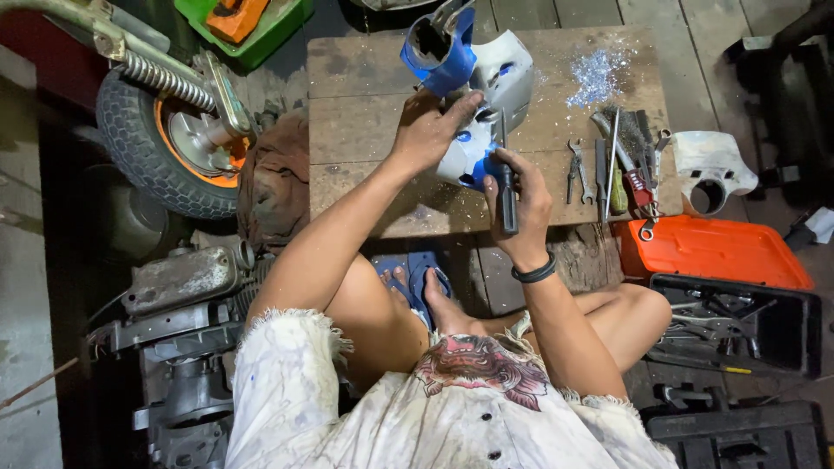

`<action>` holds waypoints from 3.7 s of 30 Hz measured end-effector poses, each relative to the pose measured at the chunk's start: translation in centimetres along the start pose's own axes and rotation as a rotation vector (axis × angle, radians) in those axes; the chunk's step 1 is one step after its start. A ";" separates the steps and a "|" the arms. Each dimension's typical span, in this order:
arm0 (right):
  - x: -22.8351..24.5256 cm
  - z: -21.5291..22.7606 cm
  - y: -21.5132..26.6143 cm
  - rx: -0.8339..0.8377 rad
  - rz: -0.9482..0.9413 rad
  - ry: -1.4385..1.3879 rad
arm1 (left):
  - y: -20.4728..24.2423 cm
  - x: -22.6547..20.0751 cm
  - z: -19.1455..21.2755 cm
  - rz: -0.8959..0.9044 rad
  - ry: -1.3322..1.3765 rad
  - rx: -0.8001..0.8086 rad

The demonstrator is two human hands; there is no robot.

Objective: The person sits on the floor and uses a hammer to scrape blue paint off a white plastic motorcycle part. They repeatedly strike the surface with the hammer's head to remove the paint, occasionally rotating the part to access different areas.

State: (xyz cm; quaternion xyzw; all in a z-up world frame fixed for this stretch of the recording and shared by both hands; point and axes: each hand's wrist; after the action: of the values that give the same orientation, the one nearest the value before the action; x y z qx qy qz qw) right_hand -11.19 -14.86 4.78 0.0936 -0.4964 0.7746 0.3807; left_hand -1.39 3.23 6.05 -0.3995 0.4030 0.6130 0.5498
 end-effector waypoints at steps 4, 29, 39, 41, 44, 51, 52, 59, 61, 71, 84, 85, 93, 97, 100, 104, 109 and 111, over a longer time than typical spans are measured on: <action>0.3 0.1 -0.4 -0.020 0.007 -0.091 | 0.3 -0.3 0.5 0.079 0.054 0.042; -2.8 0.3 0.5 -0.312 -0.252 -0.508 | -0.3 1.1 -0.2 0.274 -0.016 -0.065; -2.7 -1.1 1.5 -0.254 -0.318 -0.557 | -1.6 3.6 0.6 0.366 0.154 -0.237; -3.1 -2.0 1.9 -0.220 -0.380 -0.591 | -1.9 4.5 1.0 0.275 0.233 -0.288; -2.7 -3.0 1.7 -0.256 -0.319 -0.570 | -1.7 5.1 1.3 0.081 0.281 -0.336; -2.0 -4.6 1.5 -0.140 -0.329 -0.483 | -1.8 5.8 1.9 0.123 0.374 -0.400; -2.1 -5.0 1.6 -0.146 -0.328 -0.498 | -1.8 5.9 2.0 0.197 0.428 -0.411; -1.2 -5.8 -0.2 -0.142 -0.165 -0.438 | -2.0 7.7 2.3 0.045 0.523 -0.341; -1.3 -6.6 0.0 -0.149 -0.147 -0.481 | -1.5 7.1 2.3 0.027 0.494 -0.349; -1.3 -8.7 -0.2 -0.327 -0.070 -0.412 | -1.6 7.4 1.9 0.037 0.424 -0.374; -1.4 -8.9 -0.2 -0.132 -0.145 -0.422 | -1.5 7.2 1.8 0.003 0.443 -0.366; -1.3 -9.2 -0.2 -0.252 -0.109 -0.456 | -1.4 7.0 1.8 0.013 0.454 -0.364; -1.4 -9.3 -0.2 -0.296 -0.049 -0.460 | -1.9 7.8 1.7 0.036 0.483 -0.396; -1.4 -9.3 0.0 -0.202 -0.139 -0.385 | -2.0 8.0 1.8 0.026 0.497 -0.407; -2.0 -10.1 0.0 -0.276 -0.092 -0.417 | -2.1 7.3 2.2 0.025 0.484 -0.398; -2.0 -9.6 0.1 -0.139 -0.071 -0.393 | -1.9 7.9 1.8 0.060 0.478 -0.402; -1.7 -9.4 -0.2 -0.224 -0.031 -0.392 | -1.7 7.4 1.8 0.072 0.496 -0.398; -1.6 -9.3 -0.3 -0.110 -0.043 -0.367 | -1.7 7.3 1.7 0.051 0.481 -0.402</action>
State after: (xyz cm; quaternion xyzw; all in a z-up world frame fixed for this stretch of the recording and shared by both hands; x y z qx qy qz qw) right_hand -7.73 -7.80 -0.43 0.2228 -0.5967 0.7081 0.3048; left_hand -0.37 7.54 -0.27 -0.6236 0.4020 0.5819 0.3331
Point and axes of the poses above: each hand's wrist, its own y-axis away from the middle knuckle, its own z-axis out of the back of the hand, x = y × z, and after that the axes turned 14 degrees about z, right-handed
